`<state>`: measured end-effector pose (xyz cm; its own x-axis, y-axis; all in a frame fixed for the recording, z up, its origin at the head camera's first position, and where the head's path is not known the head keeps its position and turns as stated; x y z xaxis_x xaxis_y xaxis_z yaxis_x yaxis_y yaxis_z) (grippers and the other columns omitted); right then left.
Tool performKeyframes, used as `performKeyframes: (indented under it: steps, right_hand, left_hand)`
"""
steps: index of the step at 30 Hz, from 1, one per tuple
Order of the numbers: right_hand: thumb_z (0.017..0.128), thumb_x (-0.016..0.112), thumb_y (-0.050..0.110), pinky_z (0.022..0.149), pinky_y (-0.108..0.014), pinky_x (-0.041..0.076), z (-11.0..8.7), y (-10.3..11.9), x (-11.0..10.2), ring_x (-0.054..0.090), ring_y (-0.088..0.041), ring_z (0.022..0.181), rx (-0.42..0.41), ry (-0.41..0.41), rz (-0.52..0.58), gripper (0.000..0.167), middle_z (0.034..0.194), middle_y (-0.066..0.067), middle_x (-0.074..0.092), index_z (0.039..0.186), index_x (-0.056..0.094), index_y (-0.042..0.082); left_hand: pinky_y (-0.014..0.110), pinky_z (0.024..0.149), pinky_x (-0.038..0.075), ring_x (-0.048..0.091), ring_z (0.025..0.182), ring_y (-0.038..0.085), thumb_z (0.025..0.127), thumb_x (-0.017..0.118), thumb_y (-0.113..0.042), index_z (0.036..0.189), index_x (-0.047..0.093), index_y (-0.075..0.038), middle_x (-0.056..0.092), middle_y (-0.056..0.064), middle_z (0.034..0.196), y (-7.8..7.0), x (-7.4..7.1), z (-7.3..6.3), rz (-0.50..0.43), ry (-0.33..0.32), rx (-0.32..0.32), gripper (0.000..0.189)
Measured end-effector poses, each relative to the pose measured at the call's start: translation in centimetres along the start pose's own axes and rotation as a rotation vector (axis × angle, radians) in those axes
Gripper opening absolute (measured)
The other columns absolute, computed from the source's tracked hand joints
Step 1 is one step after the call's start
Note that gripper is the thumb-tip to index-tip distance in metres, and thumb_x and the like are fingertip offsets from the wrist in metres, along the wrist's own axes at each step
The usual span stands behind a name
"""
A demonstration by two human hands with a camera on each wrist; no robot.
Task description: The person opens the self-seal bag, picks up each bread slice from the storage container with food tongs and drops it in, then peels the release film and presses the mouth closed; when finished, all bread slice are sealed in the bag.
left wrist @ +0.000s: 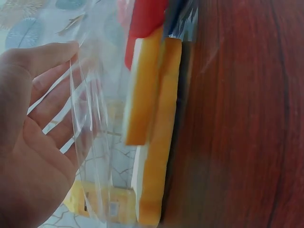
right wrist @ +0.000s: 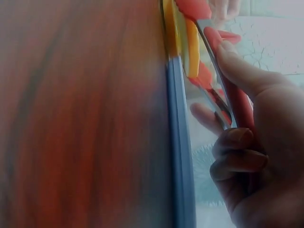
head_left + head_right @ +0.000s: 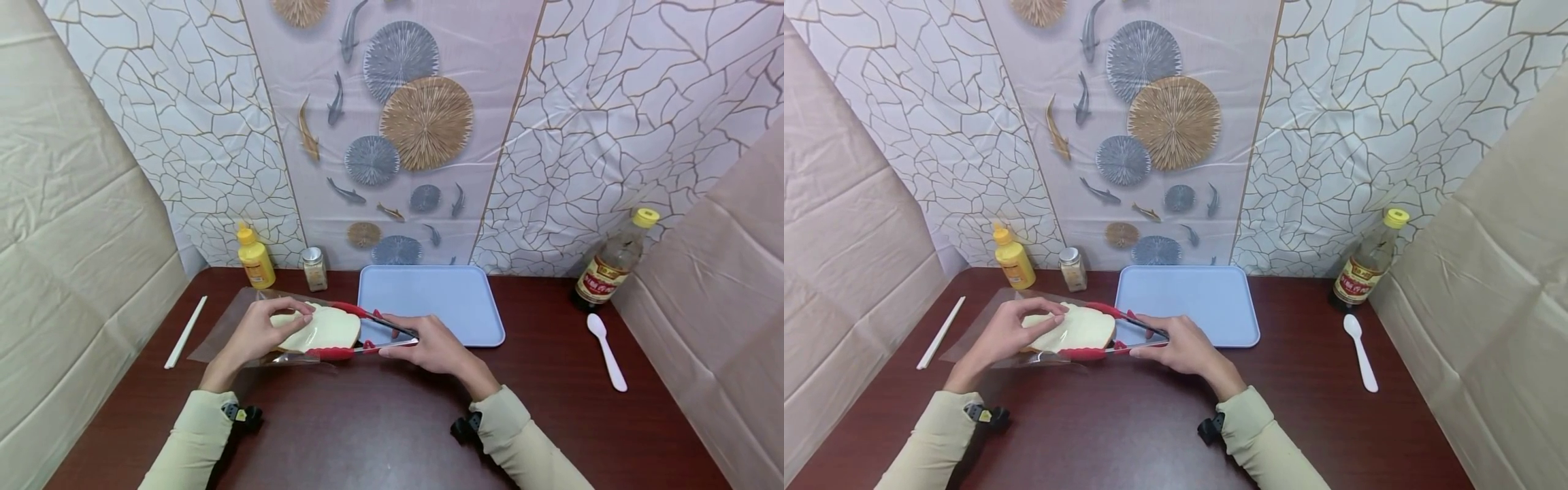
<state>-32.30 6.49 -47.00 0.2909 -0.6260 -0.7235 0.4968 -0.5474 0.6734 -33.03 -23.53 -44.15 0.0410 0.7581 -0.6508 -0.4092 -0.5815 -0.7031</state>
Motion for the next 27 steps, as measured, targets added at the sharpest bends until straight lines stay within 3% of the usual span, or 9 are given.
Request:
performKeyframes:
  steps: [9, 19, 27]
  right_hand:
    - [0.092, 0.083, 0.056, 0.062, -0.024, 0.043, 0.7, 1.3, 1.5, 0.054, -0.013, 0.075, -0.021, -0.034, -0.008, 0.070, 0.106, 0.009, 0.076, 0.155, 0.059, 0.037]
    - [0.093, 0.082, 0.057, 0.071, -0.024, 0.049, 1.7, 2.3, 2.9, 0.062, -0.012, 0.084, 0.005, -0.085, 0.010, 0.070, 0.102, 0.007, 0.077, 0.154, 0.060, 0.034]
    - [0.093, 0.083, 0.054, 0.068, -0.023, 0.049, 2.1, 2.9, 3.3, 0.059, -0.009, 0.077, 0.007, -0.091, -0.056, 0.067, 0.101, 0.007, 0.078, 0.153, 0.063, 0.032]
  left_hand:
    - [0.056, 0.103, 0.059, 0.074, 0.114, 0.016, 0.099, 0.082, -0.032, 0.107, 0.083, -0.022, 0.081, -0.011, 0.111, -0.2, 0.2, 0.0, -0.002, -0.016, 0.028, 0.014]
    - [0.056, 0.103, 0.060, 0.074, 0.112, 0.016, 0.097, 0.084, -0.030, 0.109, 0.083, -0.023, 0.081, -0.012, 0.111, -0.2, 0.0, 0.0, -0.003, -0.026, 0.011, 0.013]
    - [0.058, 0.104, 0.058, 0.074, 0.114, 0.017, 0.099, 0.082, -0.030, 0.106, 0.082, -0.026, 0.082, -0.010, 0.111, -0.4, -0.5, 0.1, 0.016, -0.050, 0.031, 0.008]
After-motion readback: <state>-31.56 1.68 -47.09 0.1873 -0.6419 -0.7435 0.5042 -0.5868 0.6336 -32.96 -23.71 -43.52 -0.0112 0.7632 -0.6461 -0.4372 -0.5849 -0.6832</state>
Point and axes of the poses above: each hand's wrist, its own z-axis towards the middle knuckle, its own x-axis out of the palm, y = z × x, the point moved 9 cm from there along z, towards the middle knuckle
